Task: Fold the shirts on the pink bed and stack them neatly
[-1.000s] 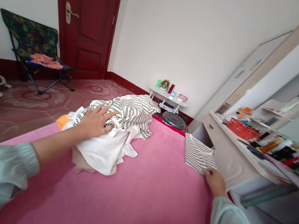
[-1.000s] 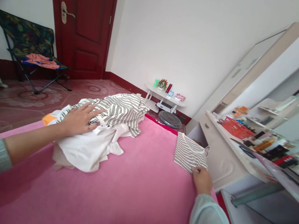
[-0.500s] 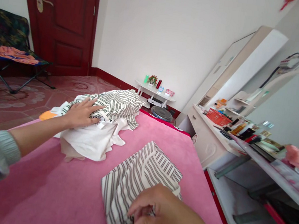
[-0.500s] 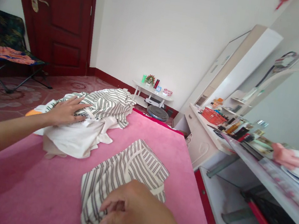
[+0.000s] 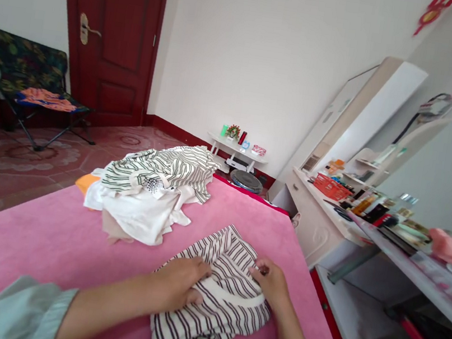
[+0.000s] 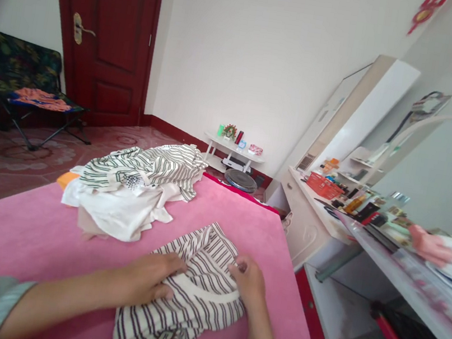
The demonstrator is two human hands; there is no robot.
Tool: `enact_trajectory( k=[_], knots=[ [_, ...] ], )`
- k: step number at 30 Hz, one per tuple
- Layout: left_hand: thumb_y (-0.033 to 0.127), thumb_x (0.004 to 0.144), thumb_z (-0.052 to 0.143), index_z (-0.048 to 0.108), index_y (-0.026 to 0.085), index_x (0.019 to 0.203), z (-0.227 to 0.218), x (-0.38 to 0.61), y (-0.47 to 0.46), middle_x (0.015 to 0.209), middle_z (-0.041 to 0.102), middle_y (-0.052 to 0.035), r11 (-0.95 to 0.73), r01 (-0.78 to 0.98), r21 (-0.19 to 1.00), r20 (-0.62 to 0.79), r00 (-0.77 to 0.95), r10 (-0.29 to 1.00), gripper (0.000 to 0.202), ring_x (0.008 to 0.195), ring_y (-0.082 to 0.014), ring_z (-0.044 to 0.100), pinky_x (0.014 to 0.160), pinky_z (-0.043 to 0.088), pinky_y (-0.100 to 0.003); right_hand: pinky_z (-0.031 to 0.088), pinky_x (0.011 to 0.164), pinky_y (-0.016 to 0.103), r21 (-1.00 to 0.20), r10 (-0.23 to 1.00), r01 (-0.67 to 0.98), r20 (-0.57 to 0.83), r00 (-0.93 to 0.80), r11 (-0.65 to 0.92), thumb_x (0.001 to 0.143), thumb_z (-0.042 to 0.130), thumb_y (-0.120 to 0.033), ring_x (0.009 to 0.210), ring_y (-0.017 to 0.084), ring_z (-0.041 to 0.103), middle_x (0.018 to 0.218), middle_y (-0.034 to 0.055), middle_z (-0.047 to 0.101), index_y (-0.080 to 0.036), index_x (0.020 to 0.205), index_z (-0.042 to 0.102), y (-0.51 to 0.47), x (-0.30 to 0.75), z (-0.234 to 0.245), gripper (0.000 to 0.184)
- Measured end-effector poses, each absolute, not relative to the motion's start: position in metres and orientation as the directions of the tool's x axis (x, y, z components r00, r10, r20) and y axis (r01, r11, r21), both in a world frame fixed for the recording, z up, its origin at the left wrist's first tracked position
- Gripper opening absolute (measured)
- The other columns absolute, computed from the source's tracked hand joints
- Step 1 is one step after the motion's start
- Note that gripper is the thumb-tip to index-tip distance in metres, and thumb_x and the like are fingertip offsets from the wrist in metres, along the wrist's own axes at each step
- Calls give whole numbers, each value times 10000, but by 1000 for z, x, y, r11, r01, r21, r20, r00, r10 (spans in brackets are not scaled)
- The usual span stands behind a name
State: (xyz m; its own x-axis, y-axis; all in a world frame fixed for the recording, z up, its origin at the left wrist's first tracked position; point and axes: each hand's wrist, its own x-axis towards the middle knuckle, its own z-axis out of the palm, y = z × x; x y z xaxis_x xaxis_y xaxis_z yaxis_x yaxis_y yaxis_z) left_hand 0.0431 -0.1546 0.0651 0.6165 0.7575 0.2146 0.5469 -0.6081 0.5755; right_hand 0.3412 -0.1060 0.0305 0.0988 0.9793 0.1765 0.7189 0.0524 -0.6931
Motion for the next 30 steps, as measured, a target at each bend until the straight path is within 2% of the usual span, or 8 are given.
enact_trajectory(
  k=[6, 11, 15, 18, 22, 24, 26, 30],
  knots=[
    [301, 778, 621, 618, 233, 781, 92, 12, -136, 760, 605, -3, -530, 301, 793, 335, 512, 791, 68, 715, -171, 580, 626, 451, -269, 332, 395, 208, -995, 897, 75, 89, 433, 63, 599, 721, -390, 409, 105, 462, 470, -58, 509, -180, 652, 537, -112, 354, 48, 285],
    [311, 782, 638, 572, 190, 802, 129, -33, -124, 897, 577, -33, -571, 105, 814, 565, 81, 821, 140, 861, -170, 565, 721, 472, -258, 516, 557, 227, -833, 632, -91, 338, 697, 546, 577, 767, -303, 564, 110, 618, 672, -27, 641, -180, 724, 523, -129, 345, 113, 310],
    [297, 778, 624, 588, 200, 814, 123, -60, -116, 1027, 584, -66, -560, 307, 770, 512, 227, 828, 110, 984, -210, 560, 833, 476, -329, 544, 611, 231, -767, 693, -152, 451, 563, 623, 705, 708, -268, 644, 111, 646, 748, -8, 674, -190, 792, 526, -164, 298, 168, 216],
    [294, 775, 585, 593, 205, 892, 109, -68, -117, 1126, 564, -87, -447, 455, 770, 352, 282, 893, 148, 1064, -254, 544, 847, 486, -390, 545, 598, 238, -897, 945, -296, 304, 123, 327, 752, 688, -277, 646, 123, 649, 776, 9, 686, -199, 794, 519, -193, 251, 181, 191],
    [316, 756, 609, 526, 234, 1196, 111, -51, -148, 1299, 490, -110, -494, 434, 754, 303, 438, 847, 455, 1208, -284, 460, 962, 423, -417, 538, 800, 364, -963, 909, -257, 180, -376, 84, 815, 625, -348, 940, 196, 642, 1099, 88, 656, -204, 790, 487, -218, 196, 173, 201],
    [350, 671, 709, 551, 248, 1197, 118, -34, -168, 1248, 547, -88, -579, 395, 713, 304, 570, 763, 559, 1154, -289, 504, 960, 426, -391, 493, 899, 395, -960, 883, -271, 192, -429, 77, 824, 610, -371, 1067, 205, 591, 1244, 92, 580, -205, 808, 493, -220, 183, 168, 203],
    [372, 671, 713, 641, 240, 1034, 121, -19, -179, 1035, 655, -50, -575, 368, 731, 288, 597, 749, 393, 938, -256, 611, 839, 493, -351, 460, 942, 397, -953, 873, -285, 222, -435, 101, 821, 612, -373, 1147, 211, 540, 1345, 90, 493, -207, 851, 511, -215, 182, 165, 196],
    [383, 749, 636, 675, 197, 816, 125, -16, -166, 702, 669, -9, -376, 224, 899, 297, 318, 900, 201, 655, -205, 628, 598, 513, -288, 485, 874, 363, -949, 922, -160, 303, -239, 271, 792, 642, -334, 1087, 203, 567, 1324, 82, 492, -223, 942, 526, -189, 205, 148, 220]
  ],
)
